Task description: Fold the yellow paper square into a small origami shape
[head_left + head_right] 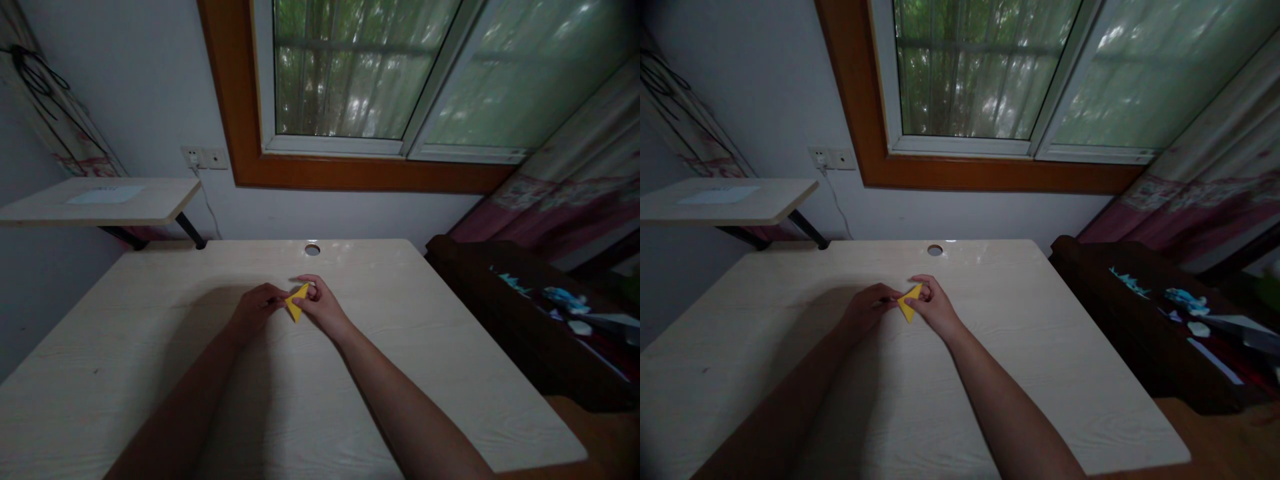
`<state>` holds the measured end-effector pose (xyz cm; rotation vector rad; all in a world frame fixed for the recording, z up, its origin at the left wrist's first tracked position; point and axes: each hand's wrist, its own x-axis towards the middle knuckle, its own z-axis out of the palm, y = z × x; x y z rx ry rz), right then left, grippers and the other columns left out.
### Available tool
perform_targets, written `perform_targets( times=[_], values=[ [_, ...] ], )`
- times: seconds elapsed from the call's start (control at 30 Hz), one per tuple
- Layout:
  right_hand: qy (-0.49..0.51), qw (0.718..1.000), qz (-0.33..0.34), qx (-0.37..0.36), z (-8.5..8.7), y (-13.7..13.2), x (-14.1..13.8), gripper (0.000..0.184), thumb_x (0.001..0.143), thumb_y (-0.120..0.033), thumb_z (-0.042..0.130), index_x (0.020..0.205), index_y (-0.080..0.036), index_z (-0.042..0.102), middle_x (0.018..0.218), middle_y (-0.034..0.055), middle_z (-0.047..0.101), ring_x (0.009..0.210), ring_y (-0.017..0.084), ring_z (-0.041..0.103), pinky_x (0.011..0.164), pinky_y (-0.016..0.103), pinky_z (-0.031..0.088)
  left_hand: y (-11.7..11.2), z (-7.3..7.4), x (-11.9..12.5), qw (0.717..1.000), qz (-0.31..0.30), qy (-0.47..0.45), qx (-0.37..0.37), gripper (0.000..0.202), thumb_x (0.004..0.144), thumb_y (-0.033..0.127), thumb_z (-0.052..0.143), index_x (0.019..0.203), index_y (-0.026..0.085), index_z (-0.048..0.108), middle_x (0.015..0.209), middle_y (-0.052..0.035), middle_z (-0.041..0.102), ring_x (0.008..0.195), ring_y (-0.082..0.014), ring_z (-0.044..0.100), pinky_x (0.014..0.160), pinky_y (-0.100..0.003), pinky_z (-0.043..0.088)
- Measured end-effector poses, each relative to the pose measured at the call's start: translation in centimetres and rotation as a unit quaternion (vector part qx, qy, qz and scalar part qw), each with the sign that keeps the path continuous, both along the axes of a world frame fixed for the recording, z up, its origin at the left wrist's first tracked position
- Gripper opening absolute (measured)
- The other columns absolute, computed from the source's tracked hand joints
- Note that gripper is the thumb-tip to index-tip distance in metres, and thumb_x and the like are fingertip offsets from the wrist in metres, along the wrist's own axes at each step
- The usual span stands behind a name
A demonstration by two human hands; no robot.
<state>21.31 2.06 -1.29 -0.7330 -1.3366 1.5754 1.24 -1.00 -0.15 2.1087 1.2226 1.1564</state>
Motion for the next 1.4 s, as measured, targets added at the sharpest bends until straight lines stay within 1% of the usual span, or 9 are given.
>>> perform_targets(
  times=[0.23,0.53,0.7,0.87,0.97,1.07,1.17,1.27,1.4],
  values=[
    [0.012,1.0,0.013,-0.005,-0.15,0.26,0.07,0.052,0.069,-0.03,0.08,0.113,-0.027,0.054,0.072,-0.0042,0.06,0.064,0.013,0.053,0.06,0.026,0.041,0.0,0.04,0.06,0.999,-0.026,-0.001,0.033,0.024,0.09,0.033,0.059,0.109,0.024,0.071,0.094,-0.0061,0.07,0.086,-0.0148,0.066,0.079,-0.027,0.054],
    [0.018,1.0,0.017,-0.011,0.3,0.12,0.05,0.05,0.068,-0.03,0.081,0.111,-0.026,0.055,0.073,-0.004,0.061,0.063,0.012,0.053,0.061,0.025,0.041,0.1,-0.33,0.05,0.998,-0.025,0.008,0.053,0.023,0.09,0.03,0.059,0.11,0.025,0.071,0.096,-0.0054,0.071,0.087,-0.0141,0.067,0.08,-0.025,0.054],
    [0.013,1.0,0.018,-0.008,0.16,0.12,-0.02,0.049,0.068,-0.032,0.08,0.11,-0.027,0.055,0.073,-0.0039,0.061,0.062,0.012,0.053,0.059,0.025,0.042,0.09,-0.38,0.02,0.999,-0.02,0.002,0.036,0.023,0.09,0.032,0.059,0.107,0.025,0.072,0.096,-0.0055,0.071,0.088,-0.0152,0.067,0.081,-0.027,0.054],
    [0.016,1.0,0.013,-0.003,0.1,0.06,-0.06,0.048,0.068,-0.031,0.08,0.11,-0.027,0.056,0.074,-0.0033,0.062,0.064,0.013,0.054,0.06,0.026,0.042,0.01,-0.26,0.03,1.0,-0.023,-0.008,0.012,0.022,0.09,0.032,0.059,0.107,0.025,0.072,0.098,-0.0051,0.071,0.089,-0.0149,0.067,0.082,-0.026,0.053],
    [0.021,1.0,0.01,-0.003,0.19,0.01,-0.07,0.047,0.068,-0.029,0.079,0.11,-0.027,0.056,0.073,-0.0036,0.062,0.063,0.013,0.054,0.061,0.026,0.042,-0.17,0.02,0.11,1.0,-0.001,-0.002,-0.009,0.024,0.088,0.033,0.061,0.108,0.024,0.071,0.095,-0.0046,0.071,0.081,-0.0139,0.066,0.076,-0.025,0.053],
    [0.013,1.0,0.002,-0.003,0.28,-0.01,-0.08,0.047,0.069,-0.029,0.079,0.11,-0.027,0.055,0.073,-0.0038,0.061,0.063,0.013,0.053,0.06,0.026,0.041,-0.33,0.19,0.22,0.999,0.022,0.008,-0.035,0.023,0.086,0.035,0.064,0.104,0.023,0.072,0.087,-0.0027,0.071,0.074,-0.013,0.064,0.069,-0.024,0.051],
    [0.003,1.0,-0.007,-0.001,0.25,0.01,-0.08,0.048,0.068,-0.029,0.079,0.11,-0.027,0.055,0.072,-0.0041,0.06,0.062,0.013,0.051,0.058,0.026,0.04,-0.34,0.08,0.27,0.998,0.029,0.014,-0.05,0.018,0.085,0.036,0.064,0.093,0.021,0.072,0.081,-0.0016,0.07,0.073,-0.0133,0.064,0.069,-0.024,0.049],
    [-0.001,1.0,-0.01,0.003,0.1,0.05,-0.1,0.048,0.068,-0.029,0.079,0.11,-0.027,0.054,0.071,-0.0047,0.059,0.06,0.012,0.049,0.057,0.025,0.039,-0.27,-0.08,0.28,0.998,0.023,0.03,-0.056,0.018,0.085,0.037,0.063,0.083,0.02,0.07,0.079,-0.0012,0.07,0.072,-0.0135,0.063,0.07,-0.025,0.048],
    [-0.003,1.0,-0.011,0.007,-0.13,0.04,-0.17,0.048,0.069,-0.029,0.078,0.111,-0.027,0.054,0.07,-0.0053,0.057,0.059,0.012,0.048,0.055,0.024,0.038,-0.25,0.03,0.32,0.997,0.015,0.042,-0.063,0.021,0.086,0.039,0.062,0.081,0.019,0.069,0.076,-0.001,0.069,0.069,-0.013,0.062,0.067,-0.024,0.047]
  ],
)
